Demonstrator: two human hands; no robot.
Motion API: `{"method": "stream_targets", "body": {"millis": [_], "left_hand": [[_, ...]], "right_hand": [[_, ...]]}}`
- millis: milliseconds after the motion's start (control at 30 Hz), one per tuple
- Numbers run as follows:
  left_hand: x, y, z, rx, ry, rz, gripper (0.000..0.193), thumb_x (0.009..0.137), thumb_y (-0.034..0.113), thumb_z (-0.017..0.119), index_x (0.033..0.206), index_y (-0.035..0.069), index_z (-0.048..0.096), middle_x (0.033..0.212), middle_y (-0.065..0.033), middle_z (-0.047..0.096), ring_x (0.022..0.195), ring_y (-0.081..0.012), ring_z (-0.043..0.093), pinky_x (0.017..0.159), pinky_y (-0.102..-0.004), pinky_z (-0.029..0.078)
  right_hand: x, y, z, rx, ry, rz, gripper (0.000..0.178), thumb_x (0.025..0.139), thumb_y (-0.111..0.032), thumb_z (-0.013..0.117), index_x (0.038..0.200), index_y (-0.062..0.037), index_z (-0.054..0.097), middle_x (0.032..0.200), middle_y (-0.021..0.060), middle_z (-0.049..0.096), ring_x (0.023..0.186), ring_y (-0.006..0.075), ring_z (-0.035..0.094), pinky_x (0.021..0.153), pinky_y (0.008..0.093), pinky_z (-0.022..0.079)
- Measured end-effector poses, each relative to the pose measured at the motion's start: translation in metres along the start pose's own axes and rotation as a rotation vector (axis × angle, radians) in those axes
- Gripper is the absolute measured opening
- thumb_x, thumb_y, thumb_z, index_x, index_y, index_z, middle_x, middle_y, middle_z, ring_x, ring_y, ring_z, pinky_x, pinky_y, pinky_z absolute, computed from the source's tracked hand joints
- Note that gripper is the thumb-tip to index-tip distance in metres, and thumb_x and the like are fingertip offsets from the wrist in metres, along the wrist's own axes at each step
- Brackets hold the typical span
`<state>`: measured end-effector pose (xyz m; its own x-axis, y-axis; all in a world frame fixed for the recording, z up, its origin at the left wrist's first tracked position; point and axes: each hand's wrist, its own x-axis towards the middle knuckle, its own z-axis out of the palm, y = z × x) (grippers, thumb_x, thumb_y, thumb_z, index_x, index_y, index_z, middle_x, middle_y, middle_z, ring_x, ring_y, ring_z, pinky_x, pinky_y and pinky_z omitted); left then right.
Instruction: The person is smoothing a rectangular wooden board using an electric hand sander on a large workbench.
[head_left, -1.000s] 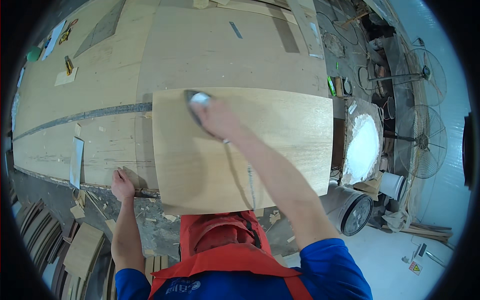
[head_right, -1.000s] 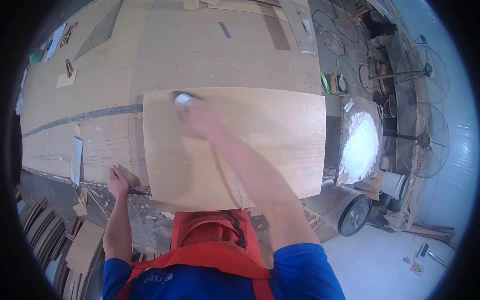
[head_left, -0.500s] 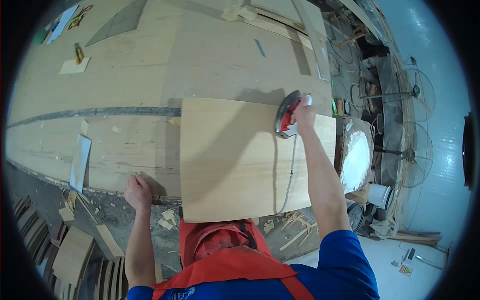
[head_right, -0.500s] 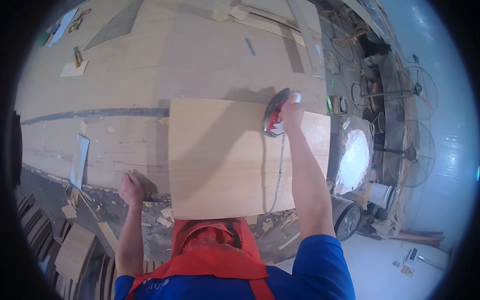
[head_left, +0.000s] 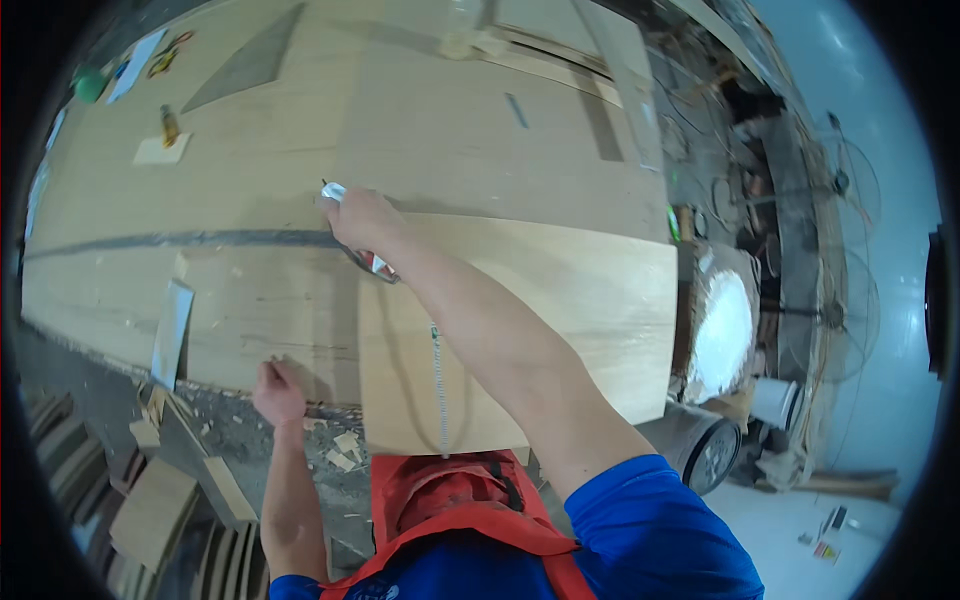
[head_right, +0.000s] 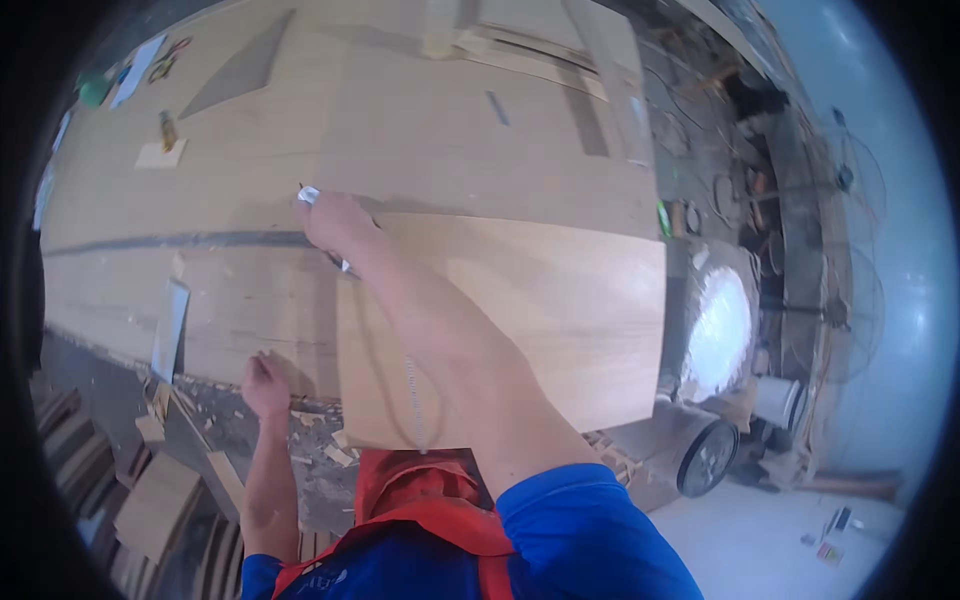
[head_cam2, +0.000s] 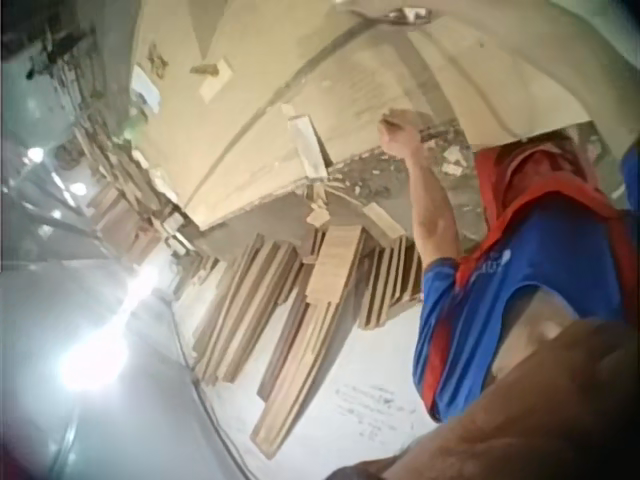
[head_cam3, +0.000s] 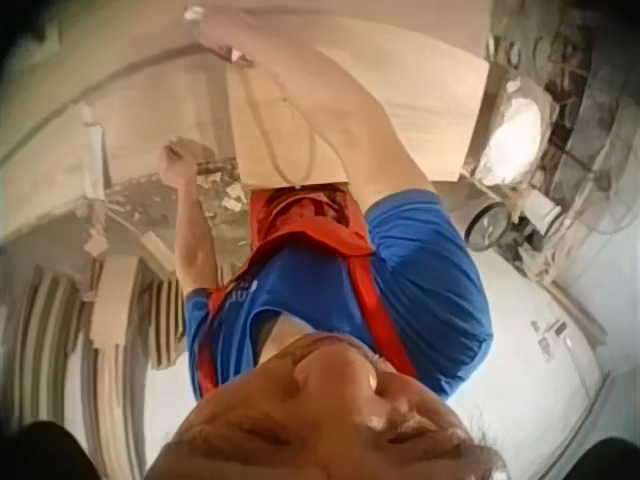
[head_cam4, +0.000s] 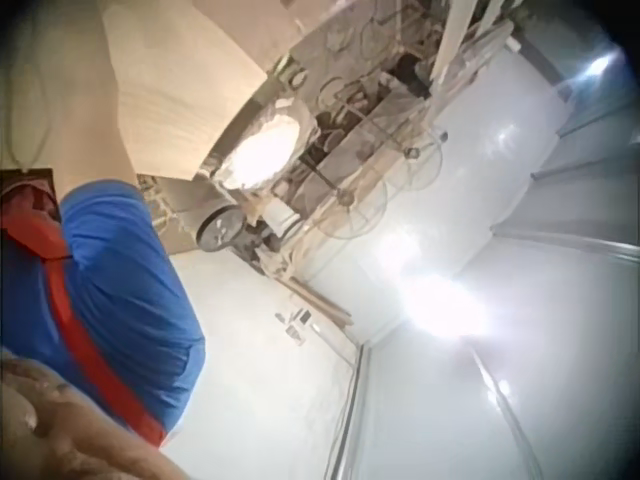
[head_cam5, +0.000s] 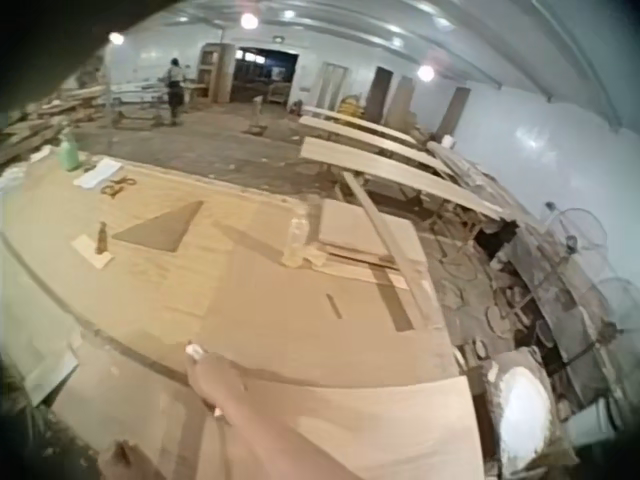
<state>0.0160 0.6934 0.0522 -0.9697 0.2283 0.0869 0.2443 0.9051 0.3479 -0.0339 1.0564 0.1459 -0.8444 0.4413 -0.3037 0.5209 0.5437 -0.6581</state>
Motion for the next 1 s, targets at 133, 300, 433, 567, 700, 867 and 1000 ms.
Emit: {"method": "stream_targets", "body": {"millis": [133, 300, 433, 567, 700, 867, 1000], "left_hand": [[0.000, -0.013, 0.002, 0.110, -0.038, -0.037, 0.034, 0.106, 0.033, 0.050, 0.085, 0.007, 0.059, 0.081, -0.0208, 0.066, 0.075, -0.0465, 0.063, 0.063, -0.0557, 0.048], [0.000, -0.014, 0.001, 0.208, -0.040, -0.001, 0.035, 0.106, 0.035, 0.048, 0.089, 0.007, 0.060, 0.087, -0.0218, 0.067, 0.079, -0.0467, 0.063, 0.066, -0.0574, 0.047], [0.003, -0.010, -0.001, 0.256, -0.147, -0.078, 0.038, 0.106, 0.037, 0.045, 0.099, 0.004, 0.061, 0.096, -0.0250, 0.068, 0.089, -0.0491, 0.064, 0.074, -0.0591, 0.048], [-0.001, -0.018, 0.006, 0.224, -0.055, -0.012, 0.033, 0.105, 0.034, 0.049, 0.091, 0.007, 0.060, 0.088, -0.0219, 0.067, 0.080, -0.0470, 0.064, 0.068, -0.0572, 0.048], [0.002, -0.005, 0.008, 0.220, -0.099, -0.055, 0.031, 0.105, 0.032, 0.050, 0.089, 0.007, 0.059, 0.085, -0.0209, 0.067, 0.078, -0.0466, 0.064, 0.067, -0.0575, 0.048], [0.000, 0.003, 0.008, 0.184, -0.082, -0.039, 0.031, 0.104, 0.031, 0.052, 0.085, 0.007, 0.058, 0.081, -0.0204, 0.065, 0.076, -0.0455, 0.064, 0.066, -0.0573, 0.048], [0.004, 0.002, 0.009, 0.157, -0.070, -0.030, 0.032, 0.103, 0.032, 0.053, 0.084, 0.007, 0.058, 0.081, -0.0200, 0.065, 0.076, -0.0452, 0.064, 0.064, -0.0571, 0.048]], "right_hand": [[-0.016, 0.074, -0.095, -0.247, -0.292, -0.072, 0.052, 0.083, -0.019, 0.067, 0.133, -0.0076, 0.056, 0.091, 0.0273, 0.071, 0.094, 0.0473, 0.069, 0.081, 0.0519, 0.057], [-0.101, 0.231, -0.230, -0.218, -0.149, 0.407, 0.098, 0.049, 0.002, 0.080, 0.140, -0.0181, 0.051, 0.108, 0.0258, 0.070, 0.102, 0.0471, 0.067, 0.082, 0.0553, 0.056], [-0.156, 0.385, -0.311, -0.620, -0.047, 0.531, 0.061, 0.069, -0.014, 0.081, 0.125, -0.0062, 0.057, 0.082, 0.0203, 0.073, 0.079, 0.0409, 0.073, 0.072, 0.0459, 0.058], [-0.201, 0.431, -0.346, 0.151, 0.590, 0.957, 0.064, 0.104, -0.052, 0.036, 0.082, 0.0014, 0.064, 0.057, 0.0150, 0.063, 0.061, 0.0323, 0.068, 0.068, 0.0429, 0.056], [-0.202, 0.409, -0.313, 0.261, 0.735, 0.915, 0.074, 0.105, -0.059, 0.034, 0.066, -0.0014, 0.059, 0.053, 0.0100, 0.058, 0.050, 0.0256, 0.062, 0.052, 0.0410, 0.052], [-0.124, 0.290, -0.183, -0.046, 0.538, 0.447, 0.075, 0.109, -0.051, 0.030, 0.072, 0.0021, 0.069, 0.068, 0.0231, 0.069, 0.074, 0.0420, 0.072, 0.065, 0.0530, 0.056], [-0.063, 0.164, -0.068, -0.158, 0.375, 0.052, 0.070, 0.108, -0.051, 0.032, 0.088, 0.0028, 0.072, 0.087, 0.0330, 0.069, 0.090, 0.0492, 0.068, 0.080, 0.0581, 0.054]]}}
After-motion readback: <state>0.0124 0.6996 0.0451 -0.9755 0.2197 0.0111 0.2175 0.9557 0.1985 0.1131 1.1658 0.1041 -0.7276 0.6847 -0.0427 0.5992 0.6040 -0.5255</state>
